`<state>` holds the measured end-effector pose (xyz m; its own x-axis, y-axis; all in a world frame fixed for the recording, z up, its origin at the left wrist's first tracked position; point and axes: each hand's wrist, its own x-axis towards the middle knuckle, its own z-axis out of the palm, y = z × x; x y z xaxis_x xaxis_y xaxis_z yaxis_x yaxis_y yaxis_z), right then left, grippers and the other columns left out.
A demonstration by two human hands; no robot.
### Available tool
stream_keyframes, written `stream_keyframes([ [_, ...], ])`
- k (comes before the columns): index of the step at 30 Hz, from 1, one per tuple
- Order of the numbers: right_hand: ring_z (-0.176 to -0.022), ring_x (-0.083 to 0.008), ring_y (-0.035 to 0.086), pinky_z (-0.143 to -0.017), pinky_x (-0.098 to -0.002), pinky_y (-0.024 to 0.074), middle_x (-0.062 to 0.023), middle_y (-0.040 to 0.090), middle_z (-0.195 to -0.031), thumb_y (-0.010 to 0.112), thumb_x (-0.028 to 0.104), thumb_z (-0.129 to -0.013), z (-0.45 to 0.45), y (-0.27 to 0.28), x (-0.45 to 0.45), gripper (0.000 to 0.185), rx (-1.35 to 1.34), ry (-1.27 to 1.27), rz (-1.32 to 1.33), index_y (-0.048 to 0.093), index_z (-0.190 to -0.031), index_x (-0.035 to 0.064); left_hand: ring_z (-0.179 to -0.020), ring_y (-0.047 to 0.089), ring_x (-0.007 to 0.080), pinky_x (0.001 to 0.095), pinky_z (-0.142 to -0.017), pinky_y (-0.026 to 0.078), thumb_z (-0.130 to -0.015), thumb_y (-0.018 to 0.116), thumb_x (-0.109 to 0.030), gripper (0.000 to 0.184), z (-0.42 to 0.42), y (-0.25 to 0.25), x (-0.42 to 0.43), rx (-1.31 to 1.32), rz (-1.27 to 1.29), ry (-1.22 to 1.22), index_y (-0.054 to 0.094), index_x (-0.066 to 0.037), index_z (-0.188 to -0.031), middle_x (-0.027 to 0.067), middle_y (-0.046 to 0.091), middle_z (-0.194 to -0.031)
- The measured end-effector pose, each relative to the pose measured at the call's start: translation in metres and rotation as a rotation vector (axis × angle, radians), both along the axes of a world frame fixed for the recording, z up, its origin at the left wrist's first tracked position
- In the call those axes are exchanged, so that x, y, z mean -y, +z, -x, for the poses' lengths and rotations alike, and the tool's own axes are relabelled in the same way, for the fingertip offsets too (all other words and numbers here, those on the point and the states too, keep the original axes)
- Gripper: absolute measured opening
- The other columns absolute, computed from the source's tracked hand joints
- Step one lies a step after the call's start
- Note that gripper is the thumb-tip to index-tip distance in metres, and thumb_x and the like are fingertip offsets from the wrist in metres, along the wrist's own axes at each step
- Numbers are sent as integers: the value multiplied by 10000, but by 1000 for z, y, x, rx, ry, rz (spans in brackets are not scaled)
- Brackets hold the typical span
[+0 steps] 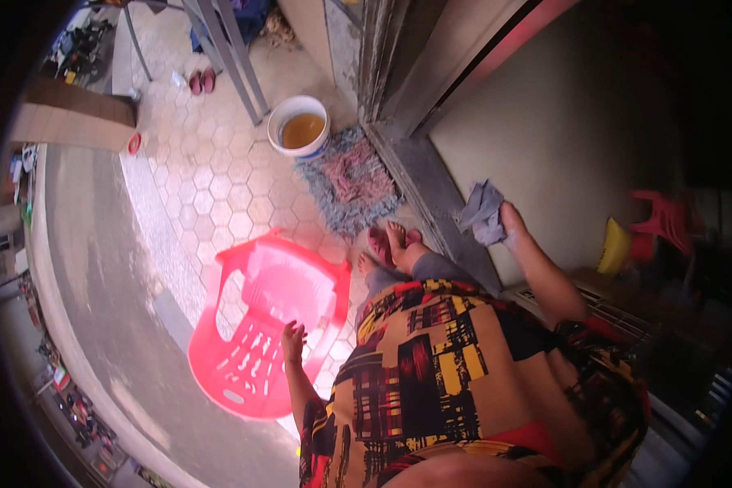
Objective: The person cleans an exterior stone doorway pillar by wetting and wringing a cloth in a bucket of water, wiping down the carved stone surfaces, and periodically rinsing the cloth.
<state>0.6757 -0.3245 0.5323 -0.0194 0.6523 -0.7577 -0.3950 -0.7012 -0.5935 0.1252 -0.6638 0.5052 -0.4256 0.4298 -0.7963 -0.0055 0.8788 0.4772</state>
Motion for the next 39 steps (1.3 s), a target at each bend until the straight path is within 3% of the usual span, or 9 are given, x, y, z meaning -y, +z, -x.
stream_keyframes([
  [10, -637, -151, 637, -574, -299, 518, -12, 666, -749, 575, 365, -912, 24, 21, 9, 260, -20, -27, 55, 669, -859, 128, -736, 671, 256, 364, -586, 543, -879, 611, -173, 397, 10, -21, 30, 102, 82, 233, 513, -11, -1228, 124, 630, -929],
  [18, -676, -174, 656, -616, -322, 539, -39, 687, -822, 583, 353, -902, 47, 26, -12, 267, -119, 26, 20, 684, -921, 107, -722, 670, 275, 362, -560, 534, -897, 595, -192, 380, -27, -7, 28, 100, 95, 158, 513, 19, -1202, 151, 626, -919],
  [28, -997, -188, 639, -901, -345, 499, -62, 673, -1115, 433, 435, -945, 72, 26, -24, 458, -355, 123, -112, 636, -1147, 77, -753, 667, 289, 369, -600, 540, -890, 577, -190, 374, -38, 11, 20, 36, 30, 245, 514, 18, -1193, 176, 626, -956],
  [30, -1037, -205, 626, -939, -356, 484, -72, 646, -1181, 423, 459, -943, 79, 45, -27, 507, -447, 133, -171, 599, -1217, 71, -756, 667, 299, 382, -611, 542, -893, 576, -193, 388, -13, -56, 66, 161, 30, 315, 511, 38, -1198, 183, 625, -957],
  [32, -1031, -214, 628, -947, -365, 480, -71, 645, -1181, 461, 435, -937, 84, 48, -30, 477, -493, 120, -191, 592, -1219, 73, -766, 667, 299, 384, -613, 541, -895, 571, -199, 394, -12, -61, 66, 173, 30, 306, 509, 41, -1200, 184, 625, -958],
  [34, -1110, -237, 588, -990, -364, 446, -89, 619, -1220, 466, 391, -955, 88, 32, -35, 496, -338, 145, -132, 522, -1294, 33, -771, 667, 298, 382, -615, 540, -895, 569, -201, 398, -10, -61, 58, 162, 29, 278, 507, 41, -1204, 182, 625, -960],
  [36, -1092, -269, 585, -980, -372, 438, -120, 629, -1173, 513, 263, -921, 96, 22, -42, 376, 37, 216, -250, 564, -1204, 20, -777, 667, 297, 380, -617, 540, -895, 567, -204, 402, -21, -31, 34, 149, 32, 255, 506, 41, -1208, 180, 626, -961],
  [38, -1072, -307, 578, -952, -396, 436, -187, 618, -1117, 510, 154, -863, 97, 6, -46, 281, 935, 615, -370, 580, -1080, -9, -789, 665, 290, 369, -626, 540, -894, 568, -212, 417, -42, 23, -11, 51, -46, 169, 501, 42, -1218, 178, 626, -968],
  [39, -1047, -347, 567, -933, -428, 429, -240, 596, -1054, 478, 105, -817, 105, 24, -47, 243, 962, 539, -340, 568, -998, -29, -801, 662, 286, 364, -622, 541, -893, 571, -219, 433, -38, 13, -8, 112, -76, 177, 493, 43, -1228, 180, 625, -974],
])
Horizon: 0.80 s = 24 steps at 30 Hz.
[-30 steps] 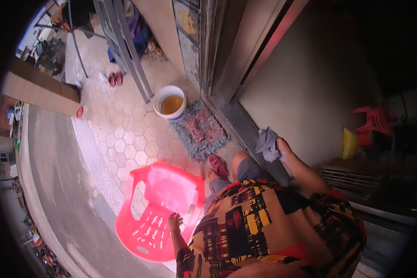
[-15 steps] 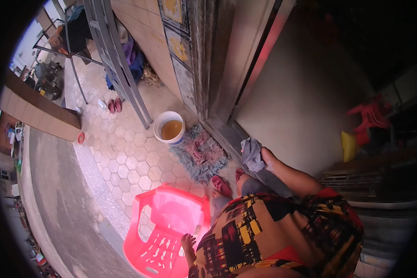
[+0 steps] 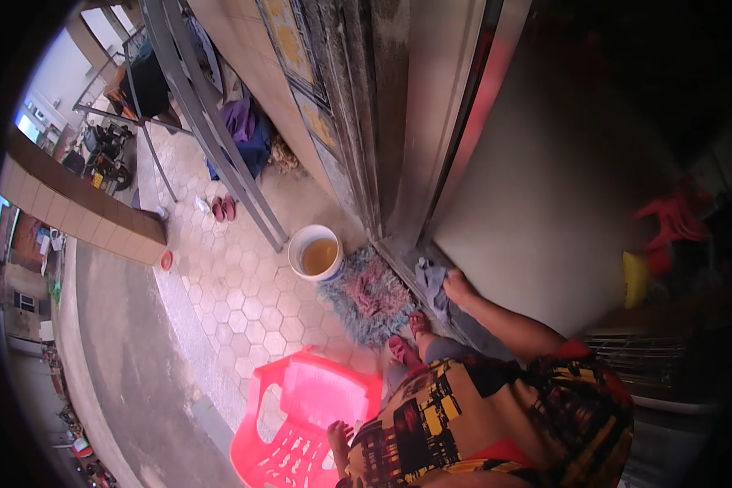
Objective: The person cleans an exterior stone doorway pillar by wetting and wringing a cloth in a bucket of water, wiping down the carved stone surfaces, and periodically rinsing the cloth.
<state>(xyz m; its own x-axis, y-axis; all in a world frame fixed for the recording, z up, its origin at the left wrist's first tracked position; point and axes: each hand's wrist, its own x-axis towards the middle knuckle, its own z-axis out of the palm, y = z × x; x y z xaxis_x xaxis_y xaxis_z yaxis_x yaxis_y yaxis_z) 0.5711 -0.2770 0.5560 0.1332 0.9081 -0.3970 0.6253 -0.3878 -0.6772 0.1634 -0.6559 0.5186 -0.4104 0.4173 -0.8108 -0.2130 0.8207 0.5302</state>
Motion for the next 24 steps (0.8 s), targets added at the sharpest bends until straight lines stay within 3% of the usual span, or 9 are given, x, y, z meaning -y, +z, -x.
stream_keyframes([
  [5, -657, -179, 518, -604, -379, 421, -89, 557, -684, 495, 94, -810, 19, 33, -16, 149, -460, -320, -39, 564, -744, -21, -827, 667, 286, 391, -626, 555, -923, 574, -201, 403, -20, -19, -2, 99, -31, 118, 487, 31, -1241, 187, 620, -1009],
  [7, -656, -171, 528, -616, -370, 433, -66, 572, -685, 502, 81, -817, 6, -29, -29, 144, -326, -107, -127, 586, -760, -21, -825, 666, 286, 395, -633, 556, -920, 580, -204, 414, -38, -3, -11, 77, -19, 74, 482, 34, -1245, 190, 618, -1020],
  [9, -682, -141, 551, -640, -352, 450, -42, 624, -732, 504, 74, -837, 10, 9, -41, 163, -273, -62, -177, 630, -814, -26, -821, 664, 283, 395, -649, 555, -918, 586, -207, 424, -59, 18, -26, 74, -29, 94, 481, 36, -1249, 191, 620, -1023],
  [11, -749, -134, 594, -691, -345, 479, -34, 681, -865, 530, 103, -874, 11, -1, -54, 203, -854, -365, -28, 670, -919, -38, -817, 663, 281, 394, -662, 554, -917, 589, -209, 429, -63, 11, -12, 72, -42, 136, 480, 37, -1252, 190, 622, -1022],
  [14, -757, -183, 624, -717, -355, 487, -70, 690, -859, 565, 128, -874, 7, 22, -49, 200, -754, -189, -54, 671, -945, -26, -826, 659, 282, 370, -686, 554, -906, 612, -216, 452, -55, -41, 21, 142, 11, 151, 482, 45, -1252, 192, 630, -1006],
  [16, -740, -236, 634, -723, -365, 488, -121, 677, -811, 604, 158, -868, 11, 20, -52, 196, 208, 245, -118, 670, -932, -15, -829, 659, 283, 371, -687, 556, -904, 613, -210, 443, -40, -54, 39, 175, -13, 143, 489, 49, -1241, 194, 630, -1005],
  [17, -805, -386, 646, -684, -433, 503, -234, 646, -822, 680, 236, -820, 19, 44, -50, 245, 169, 226, -118, 658, -817, -8, -832, 659, 284, 373, -687, 558, -901, 613, -204, 435, -33, -64, 43, 217, -36, 137, 495, 53, -1231, 197, 631, -1004],
  [19, -758, -355, 658, -665, -411, 499, -212, 656, -797, 691, 266, -827, 22, 16, -55, 260, -244, 121, -502, 666, -821, 7, -837, 664, 296, 381, -692, 563, -907, 597, -197, 416, -30, -67, 29, 184, -120, 219, 503, 66, -1215, 204, 631, -1004],
  [24, -679, -217, 609, -684, -348, 470, -135, 654, -744, 641, 220, -893, 39, 73, -81, 227, -355, 170, -411, 651, -881, -6, -834, 671, 317, 397, -685, 569, -916, 580, -193, 414, -43, -6, -28, 35, -63, 166, 498, 76, -1219, 220, 629, -999],
])
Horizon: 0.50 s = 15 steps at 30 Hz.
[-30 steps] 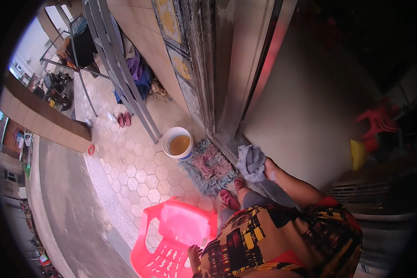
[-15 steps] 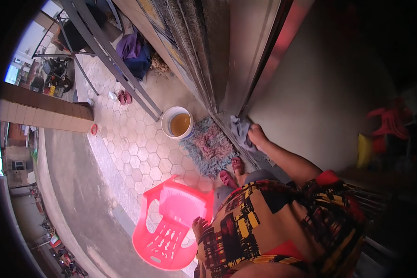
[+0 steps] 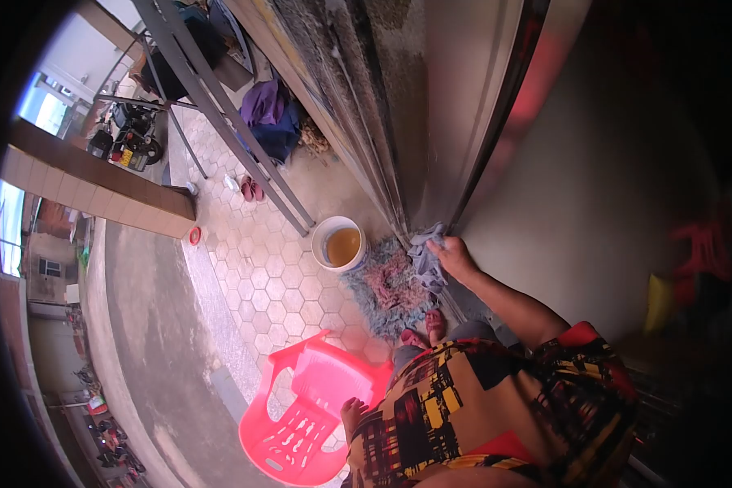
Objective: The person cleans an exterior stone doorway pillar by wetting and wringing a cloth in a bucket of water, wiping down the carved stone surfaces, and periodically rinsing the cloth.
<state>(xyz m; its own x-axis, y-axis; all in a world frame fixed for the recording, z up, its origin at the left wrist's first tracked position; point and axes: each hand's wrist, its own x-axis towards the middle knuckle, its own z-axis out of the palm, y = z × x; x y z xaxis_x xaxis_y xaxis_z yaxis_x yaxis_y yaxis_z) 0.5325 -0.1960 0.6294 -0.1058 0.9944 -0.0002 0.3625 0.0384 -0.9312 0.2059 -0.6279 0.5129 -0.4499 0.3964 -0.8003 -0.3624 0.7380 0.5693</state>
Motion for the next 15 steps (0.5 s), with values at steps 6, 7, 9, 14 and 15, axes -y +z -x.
stream_keyframes([
  [6, -814, -103, 590, -759, -287, 472, -68, 680, -853, 608, 178, -922, 36, 144, -12, 210, -207, 124, -341, 653, -972, -20, -785, 676, 319, 390, -678, 568, -903, 612, -211, 440, 33, -117, 27, 116, -163, 8, 502, 67, -1226, 204, 647, -948],
  [7, -839, -98, 588, -778, -282, 472, -68, 684, -883, 603, 165, -925, 38, 172, -19, 204, -236, 133, -425, 651, -998, -20, -786, 677, 310, 379, -681, 565, -893, 630, -204, 425, 29, -117, 20, 103, -151, -9, 521, 73, -1197, 197, 650, -935],
  [9, -836, -95, 586, -783, -280, 472, -68, 680, -897, 599, 153, -926, 46, 224, -32, 206, -372, 153, -618, 641, -1019, -26, -787, 678, 301, 369, -684, 562, -883, 647, -197, 411, 28, -124, 8, 89, -144, -26, 540, 80, -1167, 190, 654, -921],
  [14, -753, -164, 602, -644, -301, 458, -87, 630, -813, 670, 202, -874, 48, 341, -88, 202, -153, -47, -1123, 634, -926, 10, -755, 667, 283, 360, -652, 550, -870, 652, -181, 367, 35, -112, -18, 82, -136, -72, 552, 50, -1135, 170, 651, -904],
  [15, -677, -223, 609, -559, -333, 450, -96, 606, -758, 691, 238, -856, 50, 365, -103, 218, -68, -112, -1335, 625, -870, 31, -748, 665, 279, 358, -646, 548, -867, 653, -178, 358, 38, -107, -25, 81, -129, -86, 554, 45, -1129, 166, 651, -901],
])
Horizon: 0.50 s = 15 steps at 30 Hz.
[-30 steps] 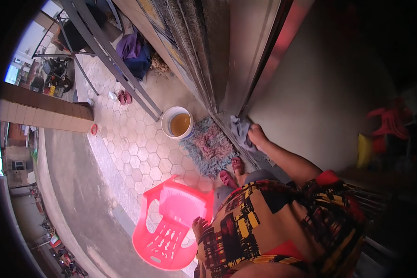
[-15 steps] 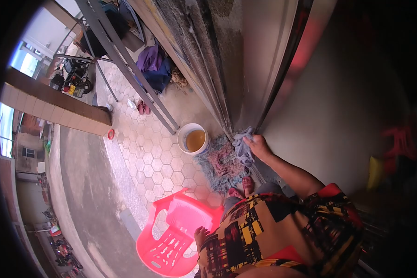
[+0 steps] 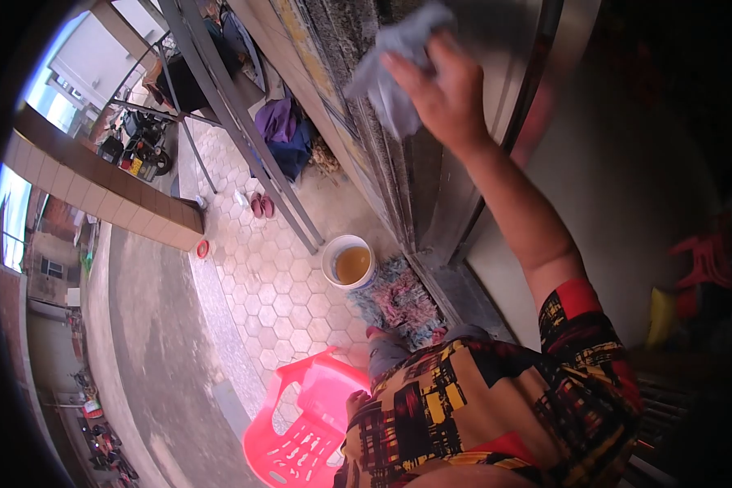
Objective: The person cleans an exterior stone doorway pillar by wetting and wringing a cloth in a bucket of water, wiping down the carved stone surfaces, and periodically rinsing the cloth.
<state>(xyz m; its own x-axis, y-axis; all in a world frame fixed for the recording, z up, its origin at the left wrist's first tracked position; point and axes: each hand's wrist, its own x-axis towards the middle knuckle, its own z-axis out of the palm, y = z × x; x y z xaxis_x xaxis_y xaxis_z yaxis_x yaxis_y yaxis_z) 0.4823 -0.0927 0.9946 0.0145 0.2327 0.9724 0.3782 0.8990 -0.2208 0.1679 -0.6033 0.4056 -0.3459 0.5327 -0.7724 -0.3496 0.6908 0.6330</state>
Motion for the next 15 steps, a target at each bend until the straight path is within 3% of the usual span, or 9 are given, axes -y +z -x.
stream_keyframes([
  [2, -763, -264, 573, -674, -358, 445, -106, 571, -813, 748, 229, -790, 2, 37, -28, 249, 74, -33, -127, 657, -957, 68, -735, 661, 272, 354, -633, 543, -862, 655, -172, 341, 9, 11, -9, -6, 9, -29, 559, 33, -1116, 158, 650, -895],
  [3, -827, -351, 559, -748, -432, 454, -144, 552, -853, 691, 177, -772, 7, 68, -21, 239, 51, -200, -158, 650, -958, 32, -729, 659, 269, 353, -627, 540, -859, 655, -169, 332, 13, 18, -16, -3, 18, -45, 562, 27, -1110, 154, 650, -891],
  [4, -830, -356, 551, -751, -436, 451, -153, 534, -897, 707, 227, -775, 11, 78, -40, 307, 51, -332, -300, 623, -994, 28, -722, 657, 265, 351, -621, 538, -856, 656, -166, 323, 19, 22, -24, -5, 26, -63, 564, 21, -1104, 150, 649, -888],
  [7, -791, -345, 542, -711, -409, 459, -149, 541, -861, 721, 173, -761, 30, 83, -61, 257, 109, -546, -412, 627, -938, 12, -703, 651, 254, 345, -602, 531, -848, 659, -156, 298, 60, 28, -57, 2, 51, -149, 571, 3, -1085, 138, 648, -878],
  [9, -836, -291, 533, -722, -398, 433, -89, 565, -914, 782, 278, -738, 52, 22, -86, 301, 104, -688, -461, 665, -953, 103, -690, 646, 247, 342, -589, 526, -843, 661, -150, 282, 105, 19, -95, 0, 61, -242, 576, -8, -1072, 130, 647, -872],
  [10, -883, -295, 505, -760, -417, 415, -87, 543, -985, 801, 297, -699, 59, -13, -85, 356, 97, -711, -316, 659, -972, 118, -684, 644, 243, 340, -583, 524, -840, 662, -147, 274, 127, 16, -113, -5, 64, -294, 578, -14, -1065, 126, 647, -868],
  [13, -896, -339, 507, -788, -452, 412, -141, 536, -1016, 790, 293, -736, 83, -130, -70, 462, 92, -804, -150, 569, -1077, 74, -664, 638, 232, 335, -564, 517, -832, 665, -137, 251, 208, 10, -177, -64, 70, -519, 586, -32, -1046, 114, 645, -859],
  [15, -907, -349, 506, -810, -468, 410, -153, 529, -1042, 785, 272, -741, 98, -207, -57, 480, 105, -834, 45, 518, -1077, 58, -651, 634, 225, 331, -552, 512, -827, 666, -131, 237, 268, 12, -224, -203, 37, -800, 590, -44, -1034, 106, 644, -852],
])
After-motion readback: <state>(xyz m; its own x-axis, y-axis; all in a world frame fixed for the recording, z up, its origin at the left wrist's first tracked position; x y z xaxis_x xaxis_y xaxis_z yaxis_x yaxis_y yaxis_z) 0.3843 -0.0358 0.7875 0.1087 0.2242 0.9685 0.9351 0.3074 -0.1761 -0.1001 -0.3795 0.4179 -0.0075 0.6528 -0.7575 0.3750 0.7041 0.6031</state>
